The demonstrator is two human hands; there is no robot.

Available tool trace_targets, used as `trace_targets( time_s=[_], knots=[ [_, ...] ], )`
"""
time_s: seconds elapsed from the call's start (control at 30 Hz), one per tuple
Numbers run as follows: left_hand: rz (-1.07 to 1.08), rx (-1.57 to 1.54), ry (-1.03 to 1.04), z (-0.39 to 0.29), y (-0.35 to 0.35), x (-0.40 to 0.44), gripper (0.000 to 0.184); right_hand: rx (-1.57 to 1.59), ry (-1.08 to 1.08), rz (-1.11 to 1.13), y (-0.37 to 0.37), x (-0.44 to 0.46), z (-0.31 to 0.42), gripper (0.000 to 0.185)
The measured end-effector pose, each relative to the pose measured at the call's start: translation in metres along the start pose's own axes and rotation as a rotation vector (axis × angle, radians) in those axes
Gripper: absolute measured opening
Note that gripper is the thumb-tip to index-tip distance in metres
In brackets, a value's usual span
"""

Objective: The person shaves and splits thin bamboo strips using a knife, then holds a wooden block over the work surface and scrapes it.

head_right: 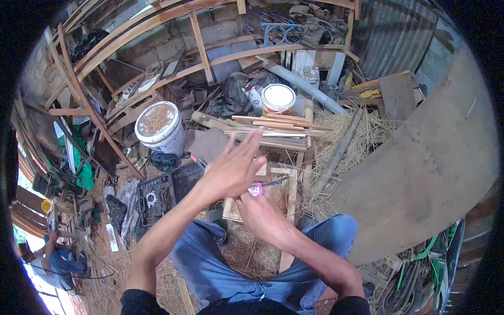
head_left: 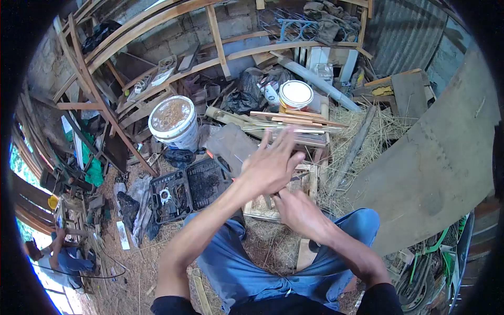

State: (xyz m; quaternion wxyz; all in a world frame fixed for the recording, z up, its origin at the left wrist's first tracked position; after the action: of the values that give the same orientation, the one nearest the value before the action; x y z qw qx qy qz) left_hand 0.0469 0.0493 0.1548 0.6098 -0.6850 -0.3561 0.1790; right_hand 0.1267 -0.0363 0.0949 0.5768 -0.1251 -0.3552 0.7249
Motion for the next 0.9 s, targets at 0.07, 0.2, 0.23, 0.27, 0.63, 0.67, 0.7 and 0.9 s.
trace_targets(
  time_s=[0.07,0.2,0.23,0.27,0.63,0.67,0.7,0.9],
  knots=[
    [-0.196,0.010,0.110,0.002,-0.012,0.006,0.060,-0.059,0.040,0.104,0.005,0.012,-0.004,0.017],
    [-0.334,-0.081,0.211,-0.018,-0.055,-0.003,0.056,-0.020,-0.237,-0.003,0.008,0.010,-0.008,0.026],
    [-0.296,0.013,0.165,-0.006,-0.049,0.000,0.056,-0.008,-0.188,-0.028,0.001,0.009,0.002,0.024],
    [-0.237,0.100,0.122,0.003,-0.037,-0.002,0.057,0.006,-0.169,-0.030,0.004,0.005,0.008,0.024],
    [-0.515,-0.119,-0.473,0.004,-0.042,-0.074,0.025,0.045,0.367,0.157,-0.010,0.035,0.022,0.025],
    [-0.349,-0.319,-0.580,0.009,-0.028,-0.081,0.026,0.045,0.364,0.155,-0.004,0.037,0.020,0.025],
    [-0.178,-0.517,-0.683,0.014,-0.015,-0.089,0.028,0.186,0.299,0.228,0.009,0.039,0.017,0.026],
    [-0.300,-0.522,-0.610,0.043,0.002,-0.105,0.019,0.583,-0.184,0.325,0.032,0.040,0.021,0.040]
  ],
)
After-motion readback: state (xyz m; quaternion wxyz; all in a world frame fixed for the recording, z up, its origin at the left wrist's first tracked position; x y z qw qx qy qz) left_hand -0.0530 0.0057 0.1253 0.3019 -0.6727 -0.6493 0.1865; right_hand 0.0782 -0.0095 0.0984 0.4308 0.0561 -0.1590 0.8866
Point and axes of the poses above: each hand's wrist, its own x-axis towards the middle knuckle, its own y-axis out of the palm, z = x × y, the point moved 3 cm from there along x, towards the middle knuckle, and after that the axes turned 1 degree about x, right-handed, at the moved point
